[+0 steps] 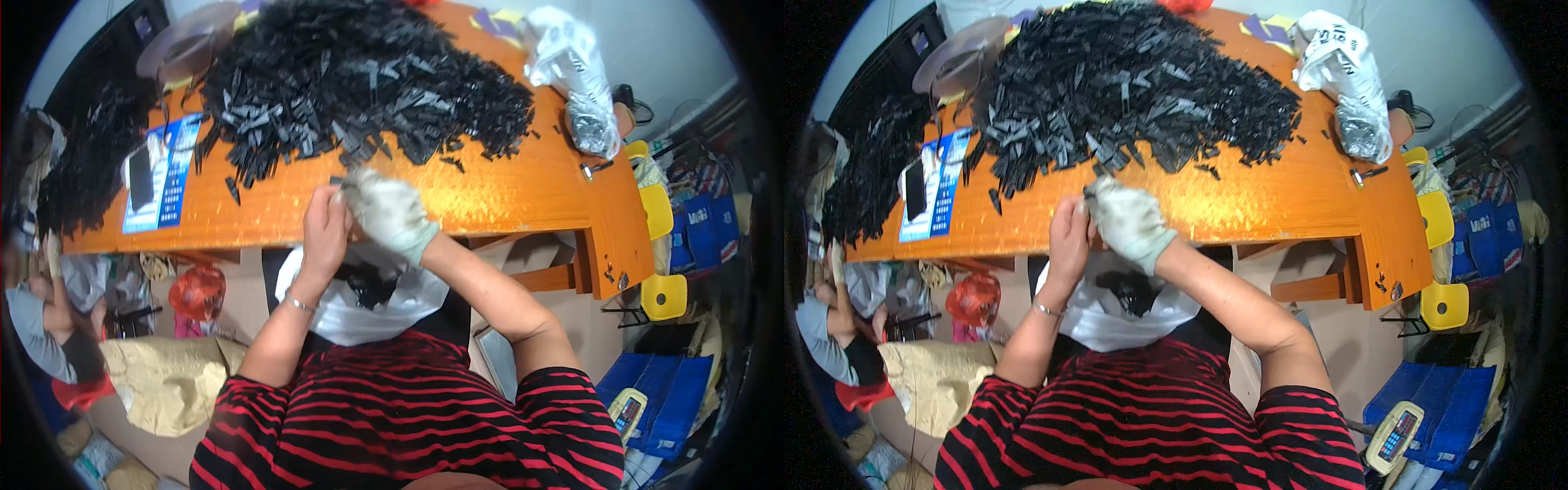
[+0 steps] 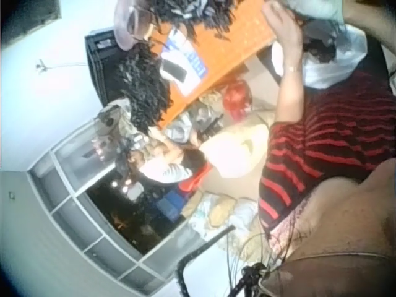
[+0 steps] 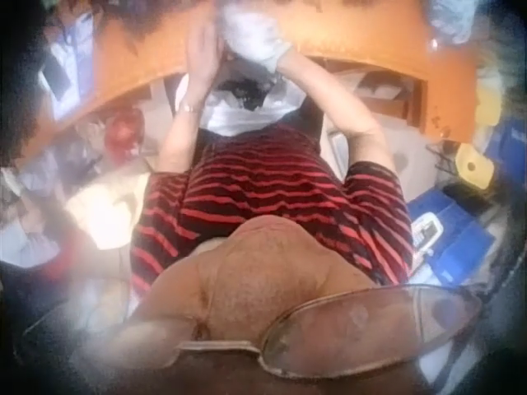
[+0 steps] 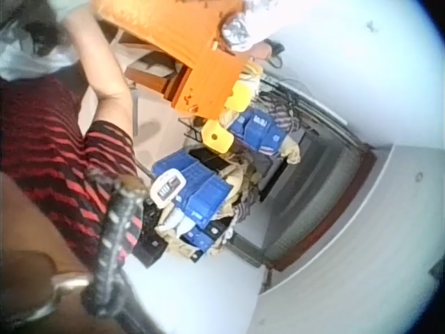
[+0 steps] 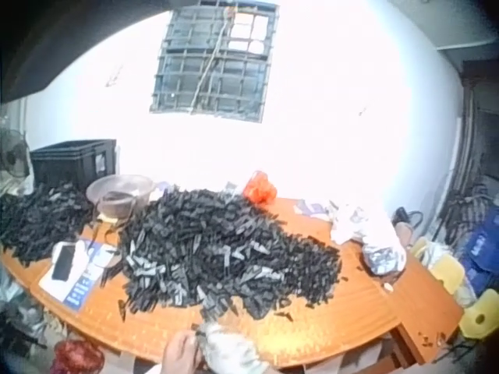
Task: The person inspects small black plastic components by hand, then places them into a white bag.
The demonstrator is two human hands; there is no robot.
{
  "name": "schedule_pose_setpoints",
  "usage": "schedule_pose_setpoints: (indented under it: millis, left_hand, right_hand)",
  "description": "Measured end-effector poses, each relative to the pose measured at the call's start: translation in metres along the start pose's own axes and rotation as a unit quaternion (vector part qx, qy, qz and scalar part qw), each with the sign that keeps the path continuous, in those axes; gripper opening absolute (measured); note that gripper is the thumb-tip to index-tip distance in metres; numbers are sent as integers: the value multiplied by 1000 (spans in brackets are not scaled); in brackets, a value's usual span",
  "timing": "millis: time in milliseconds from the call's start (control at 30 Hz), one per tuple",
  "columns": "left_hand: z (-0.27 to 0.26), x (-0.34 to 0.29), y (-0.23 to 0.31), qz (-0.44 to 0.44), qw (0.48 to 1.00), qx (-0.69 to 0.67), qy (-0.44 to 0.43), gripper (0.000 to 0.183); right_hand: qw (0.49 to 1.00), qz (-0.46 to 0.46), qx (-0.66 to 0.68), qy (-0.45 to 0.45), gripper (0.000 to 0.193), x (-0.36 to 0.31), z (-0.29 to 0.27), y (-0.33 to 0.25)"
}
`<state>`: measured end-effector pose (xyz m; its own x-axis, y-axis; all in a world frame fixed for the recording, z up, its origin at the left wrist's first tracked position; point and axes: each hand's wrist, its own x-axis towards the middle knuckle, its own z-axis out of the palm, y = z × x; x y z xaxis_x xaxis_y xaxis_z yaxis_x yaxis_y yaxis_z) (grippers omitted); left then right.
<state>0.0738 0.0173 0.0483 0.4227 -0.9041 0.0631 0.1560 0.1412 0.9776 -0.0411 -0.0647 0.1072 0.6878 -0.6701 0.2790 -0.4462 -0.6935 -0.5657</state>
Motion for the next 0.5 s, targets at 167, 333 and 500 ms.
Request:
schedule_pose_setpoints:
  millis: [167,333,500]
  left_hand:
    - [3,-2,-23,-5,999,27,28,21]
    - [16,-2,-22,-87,993,-9,75,24]
    - [19,7,-27,-147,987,-42,43,24]
  right_hand:
    - [990,-76,-79,-85,16,-4,0,10]
    - [988,-60,-96,-103,19,-11,-1,12]
    - [991,-39,-96,-90,18,-18,1,21]
